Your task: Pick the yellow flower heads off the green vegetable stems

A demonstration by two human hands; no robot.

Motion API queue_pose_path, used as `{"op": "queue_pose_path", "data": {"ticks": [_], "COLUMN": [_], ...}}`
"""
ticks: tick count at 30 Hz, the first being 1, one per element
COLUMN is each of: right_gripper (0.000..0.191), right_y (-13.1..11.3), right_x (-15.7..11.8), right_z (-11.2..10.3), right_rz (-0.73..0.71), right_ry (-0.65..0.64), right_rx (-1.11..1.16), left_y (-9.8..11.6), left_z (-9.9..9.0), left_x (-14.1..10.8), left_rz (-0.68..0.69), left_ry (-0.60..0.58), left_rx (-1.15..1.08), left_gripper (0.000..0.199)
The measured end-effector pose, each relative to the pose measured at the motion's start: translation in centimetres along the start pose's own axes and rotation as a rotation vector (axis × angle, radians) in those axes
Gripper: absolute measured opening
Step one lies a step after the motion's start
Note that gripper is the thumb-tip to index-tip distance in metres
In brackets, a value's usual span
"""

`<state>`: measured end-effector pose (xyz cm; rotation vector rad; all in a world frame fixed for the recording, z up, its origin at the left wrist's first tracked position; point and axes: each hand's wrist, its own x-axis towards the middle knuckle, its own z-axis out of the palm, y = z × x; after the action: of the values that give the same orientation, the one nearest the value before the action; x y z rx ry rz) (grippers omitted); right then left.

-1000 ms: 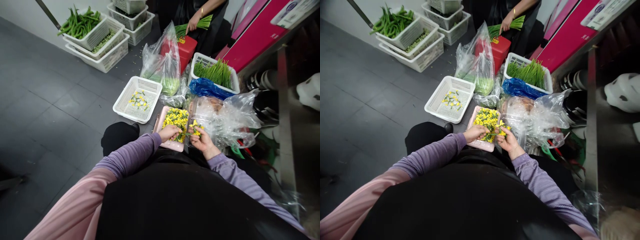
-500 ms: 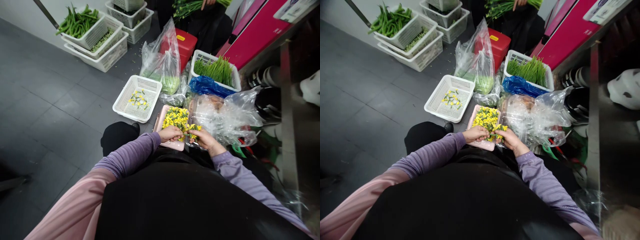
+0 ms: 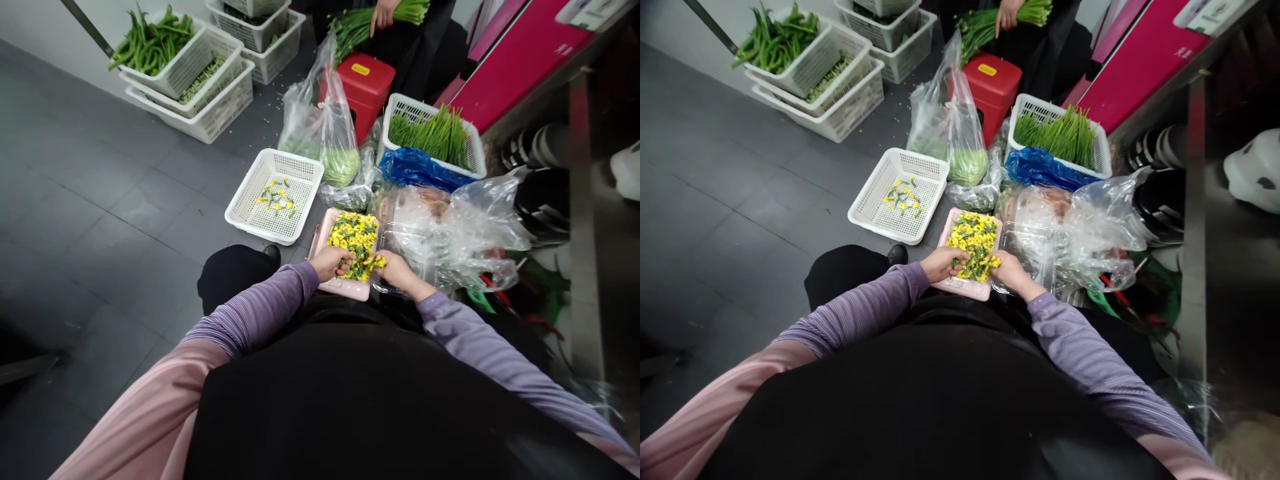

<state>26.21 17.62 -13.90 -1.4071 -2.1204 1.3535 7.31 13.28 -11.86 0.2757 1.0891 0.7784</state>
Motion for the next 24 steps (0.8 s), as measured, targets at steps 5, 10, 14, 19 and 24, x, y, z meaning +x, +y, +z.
{"op": "queue_pose_path", "data": {"ticks": [5,10,14,19,24], "right_gripper": [0.022,0.024,0.027,0.014,0.014], "right_y": [1.2,0.7,-0.9,-3.3,-3.8], "right_x": [-0.1,0.0,-0.9,-3.5,-4.3], "right_z": [2.2,0.7,-0.7,0.3,1.4], "right_rz": [-0.281,0.009,0.036,-0.372,-0.406], "right_ry": [-0.066,0.201,0.219,0.229,0.224], "right_rx": [-0.277,0.09,0.197,-0.116,-0.098], "left_y": [-0.6,-1.1,-1.5,-1.9,-2.0], "left_z": [-0.2,0.2,1.0,1.6,1.2], "left_x": [0.1,0.2,-0.1,-0.1,-0.1], "left_rz": [-0.009,-0.094,-0.129,-0.054,0.026], "left_ry": [0.024,0.056,-0.026,-0.146,-0.202], "left_rx": [0.008,0.049,0.065,-0.039,0.02], "left_gripper": [0.004,0.003,0.006,0.015,0.02]}}
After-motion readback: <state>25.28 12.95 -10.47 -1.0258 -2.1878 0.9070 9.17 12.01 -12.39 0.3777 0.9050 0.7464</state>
